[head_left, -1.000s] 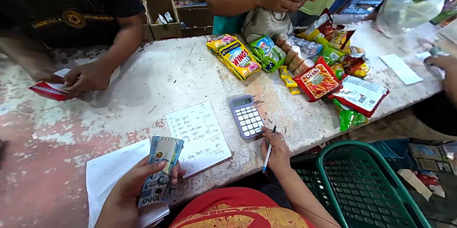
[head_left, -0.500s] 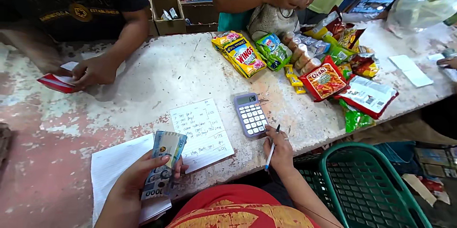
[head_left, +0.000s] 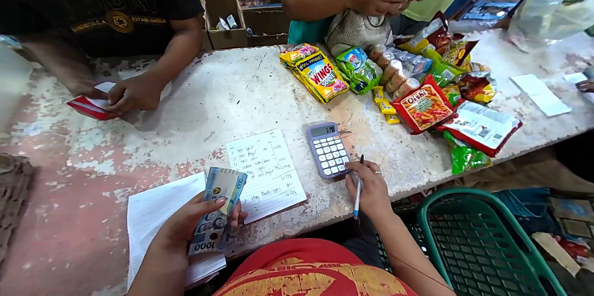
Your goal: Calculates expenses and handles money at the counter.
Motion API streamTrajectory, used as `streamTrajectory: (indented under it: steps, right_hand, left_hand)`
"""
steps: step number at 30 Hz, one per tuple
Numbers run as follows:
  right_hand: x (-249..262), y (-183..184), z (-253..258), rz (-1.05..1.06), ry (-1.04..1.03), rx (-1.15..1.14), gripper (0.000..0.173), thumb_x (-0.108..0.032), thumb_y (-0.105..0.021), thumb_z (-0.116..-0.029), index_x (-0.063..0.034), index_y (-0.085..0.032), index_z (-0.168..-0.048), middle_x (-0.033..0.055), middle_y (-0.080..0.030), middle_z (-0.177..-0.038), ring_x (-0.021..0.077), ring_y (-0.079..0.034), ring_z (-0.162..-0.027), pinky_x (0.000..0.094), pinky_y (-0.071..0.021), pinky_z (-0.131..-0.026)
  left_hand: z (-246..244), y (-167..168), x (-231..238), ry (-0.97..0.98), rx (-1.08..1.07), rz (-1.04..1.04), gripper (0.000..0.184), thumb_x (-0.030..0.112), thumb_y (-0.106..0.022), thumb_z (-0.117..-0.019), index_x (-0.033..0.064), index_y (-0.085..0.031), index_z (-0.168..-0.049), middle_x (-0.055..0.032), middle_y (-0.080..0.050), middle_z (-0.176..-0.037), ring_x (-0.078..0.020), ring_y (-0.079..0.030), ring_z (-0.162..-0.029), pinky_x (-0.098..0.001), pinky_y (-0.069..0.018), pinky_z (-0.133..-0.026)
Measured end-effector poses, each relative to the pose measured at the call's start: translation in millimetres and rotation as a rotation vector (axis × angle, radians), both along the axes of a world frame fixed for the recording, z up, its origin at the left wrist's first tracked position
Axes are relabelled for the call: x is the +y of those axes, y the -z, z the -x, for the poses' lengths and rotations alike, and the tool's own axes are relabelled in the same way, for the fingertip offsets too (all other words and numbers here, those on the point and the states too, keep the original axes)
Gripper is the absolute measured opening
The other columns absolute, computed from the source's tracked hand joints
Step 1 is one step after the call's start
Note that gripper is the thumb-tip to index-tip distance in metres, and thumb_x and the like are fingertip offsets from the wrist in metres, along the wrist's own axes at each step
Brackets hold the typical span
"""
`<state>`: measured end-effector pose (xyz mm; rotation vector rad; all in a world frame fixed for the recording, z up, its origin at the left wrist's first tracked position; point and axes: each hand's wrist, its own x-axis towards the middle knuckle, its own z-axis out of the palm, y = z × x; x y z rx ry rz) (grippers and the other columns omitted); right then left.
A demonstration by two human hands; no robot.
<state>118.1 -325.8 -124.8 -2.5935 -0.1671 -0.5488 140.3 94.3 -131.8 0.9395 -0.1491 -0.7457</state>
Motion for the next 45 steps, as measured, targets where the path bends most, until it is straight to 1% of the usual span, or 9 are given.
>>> streamTrajectory:
  steps: [8, 15, 19, 21, 24, 27, 31, 37, 45]
  right_hand:
    - [11.1, -11.6, -10.7, -0.039, -0.024, 0.012, 0.025, -0.010, -0.059, -0.0921, -0.0050, -0.075, -0.110, 0.0111, -0.075, -0.107, 0.0355, -0.066, -0.112, 0.0520, -0.0543, -0.092]
    - [39.4, -9.7, -26.6, 0.039, -0.198, 0.066, 0.027, -0.014, -0.056, -0.0959, -0.0092, -0.075, -0.115, 0.0054, -0.076, -0.114, 0.0360, -0.057, -0.131, 0.0615, -0.0360, -0.112]
    - [38.5, -5.4, -5.1, 0.052, -0.172, -0.080, 0.021, -0.013, -0.056, -0.0934, -0.0126, -0.073, -0.106, 0.0020, -0.076, -0.102, 0.0286, -0.064, -0.119, 0.0546, -0.0397, -0.110]
    - [37.2, -7.3, 4.8, 0.077, -0.167, -0.016, 0.025, -0.011, -0.056, -0.0932, -0.0111, -0.074, -0.110, 0.0033, -0.077, -0.106, 0.0322, -0.064, -0.121, 0.0598, -0.0410, -0.109]
    - [36.0, -3.0, 8.7, 0.024, -0.153, -0.060, 0.024, -0.012, -0.054, -0.0932, -0.0125, -0.072, -0.109, 0.0018, -0.077, -0.106, 0.0276, -0.063, -0.119, 0.0504, -0.0402, -0.110]
    - [35.3, -8.8, 9.1, 0.031, -0.186, 0.023, 0.026, -0.010, -0.056, -0.0926, -0.0103, -0.073, -0.112, 0.0040, -0.076, -0.109, 0.0312, -0.063, -0.122, 0.0571, -0.0407, -0.110]
    - [27.6, -17.6, 6.4, -0.059, -0.134, -0.077, 0.025, -0.011, -0.056, -0.0911, -0.0112, -0.072, -0.111, 0.0018, -0.076, -0.107, 0.0231, -0.063, -0.119, 0.0445, -0.0403, -0.111]
    - [12.5, -18.4, 5.7, -0.043, -0.037, -0.063, 0.026, -0.012, -0.056, -0.0917, -0.0087, -0.073, -0.111, 0.0032, -0.076, -0.110, 0.0233, -0.067, -0.116, 0.0487, -0.0427, -0.110]
    - [18.8, -18.0, 9.5, -0.090, -0.101, -0.120, 0.025, -0.012, -0.055, -0.0927, -0.0100, -0.071, -0.112, 0.0030, -0.076, -0.114, 0.0223, -0.064, -0.118, 0.0415, -0.0439, -0.108]
  left_hand:
    - [4.9, -5.7, -4.2, -0.056, 0.031, -0.059, 0.059, 0.047, -0.083, -0.0797, 0.0124, -0.065, -0.124, -0.0065, -0.071, -0.082, -0.0215, -0.072, -0.074, -0.0448, -0.0628, -0.080]
    - [2.3, -2.0, -1.4, -0.028, 0.002, -0.020, 0.055, 0.046, -0.080, -0.0837, 0.0131, -0.065, -0.125, -0.0058, -0.073, -0.084, -0.0203, -0.073, -0.076, -0.0426, -0.0629, -0.082]
    - [3.1, -1.8, 0.1, -0.020, -0.005, -0.014, 0.054, 0.046, -0.079, -0.0838, 0.0119, -0.065, -0.123, -0.0062, -0.072, -0.084, -0.0195, -0.073, -0.076, -0.0395, -0.0628, -0.079]
    - [2.5, -1.8, -0.3, -0.003, 0.000, -0.011, 0.053, 0.046, -0.079, -0.0848, 0.0128, -0.065, -0.123, -0.0058, -0.072, -0.084, -0.0204, -0.073, -0.077, -0.0436, -0.0621, -0.084]
    - [3.2, -1.1, -1.3, 0.019, -0.010, 0.002, 0.049, 0.046, -0.078, -0.0856, 0.0142, -0.067, -0.121, -0.0054, -0.073, -0.085, -0.0206, -0.073, -0.078, -0.0450, -0.0620, -0.085]
    - [3.6, -0.8, -1.0, 0.012, -0.009, -0.005, 0.055, 0.047, -0.079, -0.0846, 0.0129, -0.065, -0.125, -0.0062, -0.072, -0.085, -0.0214, -0.073, -0.078, -0.0453, -0.0621, -0.084]
    - [5.9, -3.4, -1.5, -0.028, -0.010, 0.005, 0.052, 0.044, -0.079, -0.0857, 0.0133, -0.066, -0.125, -0.0071, -0.073, -0.086, -0.0208, -0.073, -0.076, -0.0434, -0.0629, -0.081]
    - [9.0, -7.2, -4.3, -0.051, 0.000, -0.034, 0.051, 0.046, -0.081, -0.0822, 0.0138, -0.068, -0.120, -0.0076, -0.072, -0.084, -0.0214, -0.073, -0.075, -0.0438, -0.0629, -0.080]
    - [7.9, -6.1, -3.4, -0.028, 0.006, 0.004, 0.053, 0.044, -0.080, -0.0840, 0.0139, -0.066, -0.125, -0.0072, -0.072, -0.085, -0.0204, -0.073, -0.075, -0.0421, -0.0629, -0.079]
